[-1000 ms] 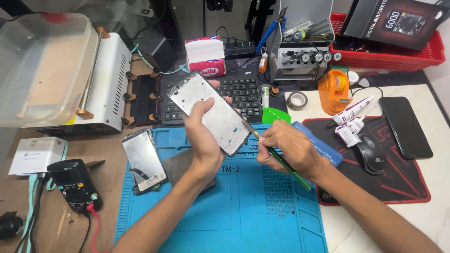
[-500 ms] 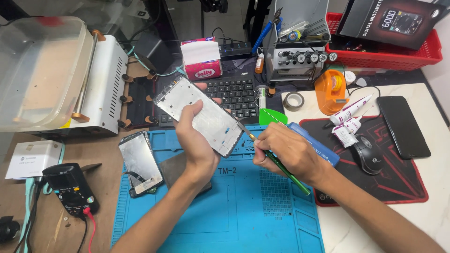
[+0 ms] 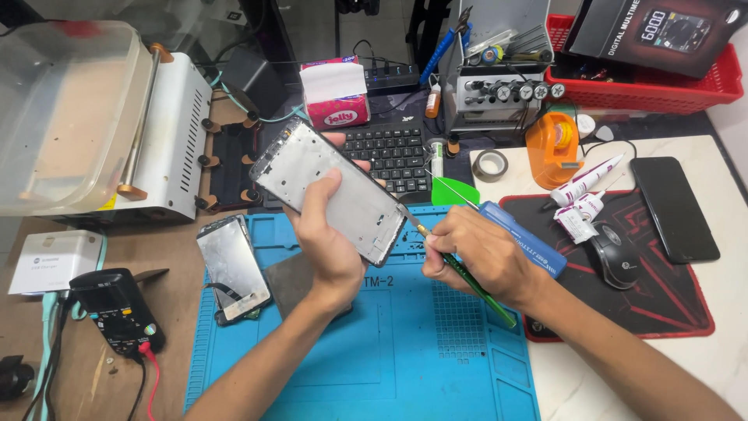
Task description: Disassembling a mobile phone using a screwdriver and a prying tool on a repair mat.
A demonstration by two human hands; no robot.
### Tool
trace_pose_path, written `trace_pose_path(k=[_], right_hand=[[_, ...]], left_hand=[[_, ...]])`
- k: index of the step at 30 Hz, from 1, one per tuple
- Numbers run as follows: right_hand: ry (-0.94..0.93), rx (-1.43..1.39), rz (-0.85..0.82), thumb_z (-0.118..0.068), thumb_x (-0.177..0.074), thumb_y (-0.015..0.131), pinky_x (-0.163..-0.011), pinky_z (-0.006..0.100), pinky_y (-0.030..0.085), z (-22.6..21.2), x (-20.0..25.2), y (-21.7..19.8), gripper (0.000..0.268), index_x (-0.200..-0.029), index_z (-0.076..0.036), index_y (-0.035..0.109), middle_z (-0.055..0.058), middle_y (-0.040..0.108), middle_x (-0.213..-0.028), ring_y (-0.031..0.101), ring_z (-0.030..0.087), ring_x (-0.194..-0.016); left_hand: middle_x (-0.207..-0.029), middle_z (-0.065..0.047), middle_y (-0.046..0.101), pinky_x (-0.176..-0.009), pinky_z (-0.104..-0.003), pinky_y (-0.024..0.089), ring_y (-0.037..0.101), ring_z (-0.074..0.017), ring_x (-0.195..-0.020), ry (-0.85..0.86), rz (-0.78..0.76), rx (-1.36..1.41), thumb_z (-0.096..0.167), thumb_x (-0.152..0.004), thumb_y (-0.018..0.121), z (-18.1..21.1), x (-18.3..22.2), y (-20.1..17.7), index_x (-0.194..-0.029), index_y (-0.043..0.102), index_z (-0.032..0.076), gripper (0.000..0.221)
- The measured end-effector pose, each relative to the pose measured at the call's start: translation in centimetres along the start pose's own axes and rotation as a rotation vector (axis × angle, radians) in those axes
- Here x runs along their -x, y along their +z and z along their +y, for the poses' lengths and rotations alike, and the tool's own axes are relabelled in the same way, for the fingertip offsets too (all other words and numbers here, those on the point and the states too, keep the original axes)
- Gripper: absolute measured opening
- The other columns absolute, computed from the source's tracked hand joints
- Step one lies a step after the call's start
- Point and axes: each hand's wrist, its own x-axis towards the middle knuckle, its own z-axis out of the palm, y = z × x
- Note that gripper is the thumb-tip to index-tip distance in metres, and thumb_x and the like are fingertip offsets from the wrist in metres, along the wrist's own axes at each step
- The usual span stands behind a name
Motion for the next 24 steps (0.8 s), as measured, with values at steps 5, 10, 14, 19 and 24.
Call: trace_pose_path(k=[5, 10, 14, 19, 24], right_hand=[[-0.006, 0.011, 0.022, 0.006, -0.091, 0.068, -0.050, 0.037, 0.051, 0.2, 0.3, 0.3, 0.011, -0.082, 0.001, 0.064, 0.014, 0.063, -0.073, 0.054, 0.029, -0.051], [-0.067, 0.062, 0.031, 0.007, -0.088, 0.070, -0.049, 0.036, 0.048, 0.4, 0.5, 0.0, 0.010, -0.082, 0.000, 0.066, 0.012, 0.063, -0.070, 0.053, 0.026, -0.049], [-0.182, 0.126, 0.040, 0.004, -0.090, 0.071, -0.049, 0.036, 0.048, 0.7, 0.6, 0.0, 0.008, -0.085, 0.000, 0.067, 0.012, 0.064, -0.071, 0.054, 0.024, -0.052], [-0.256, 0.155, 0.046, 0.000, -0.093, 0.071, -0.050, 0.036, 0.049, 1.0, 0.8, -0.2, 0.007, -0.088, -0.001, 0.067, 0.012, 0.064, -0.074, 0.055, 0.024, -0.054], [-0.196, 0.124, 0.038, 0.001, -0.090, 0.071, -0.046, 0.036, 0.045, 0.9, 0.9, -0.2, 0.012, -0.080, -0.003, 0.065, 0.010, 0.062, -0.068, 0.050, 0.023, -0.048]], left_hand=[[-0.084, -0.015, 0.071, -0.065, -0.039, 0.060, 0.073, -0.0254, -0.070, 0.023, -0.028, 0.025, 0.025, -0.084, 0.055, -0.5, 0.1, 0.1, -0.117, 0.053, 0.009, 0.037], [-0.088, -0.018, 0.072, -0.063, -0.041, 0.061, 0.074, -0.0309, -0.069, -0.042, -0.026, 0.072, 0.026, -0.084, 0.055, -0.3, 0.2, 0.2, -0.120, 0.046, 0.011, 0.040], [-0.090, -0.018, 0.072, -0.062, -0.042, 0.061, 0.075, -0.0316, -0.071, -0.053, -0.064, 0.103, 0.030, -0.084, 0.054, -0.2, 0.1, -0.2, -0.119, 0.046, 0.012, 0.040], [-0.087, -0.020, 0.073, -0.059, -0.042, 0.062, 0.075, -0.0339, -0.069, -0.053, -0.079, 0.137, 0.030, -0.082, 0.056, 0.2, 0.3, 0.1, -0.116, 0.052, 0.008, 0.041], [-0.084, -0.018, 0.072, -0.060, -0.039, 0.062, 0.074, -0.0290, -0.069, -0.053, -0.076, 0.101, 0.028, -0.080, 0.057, 0.2, 0.4, 0.2, -0.122, 0.053, 0.007, 0.047]])
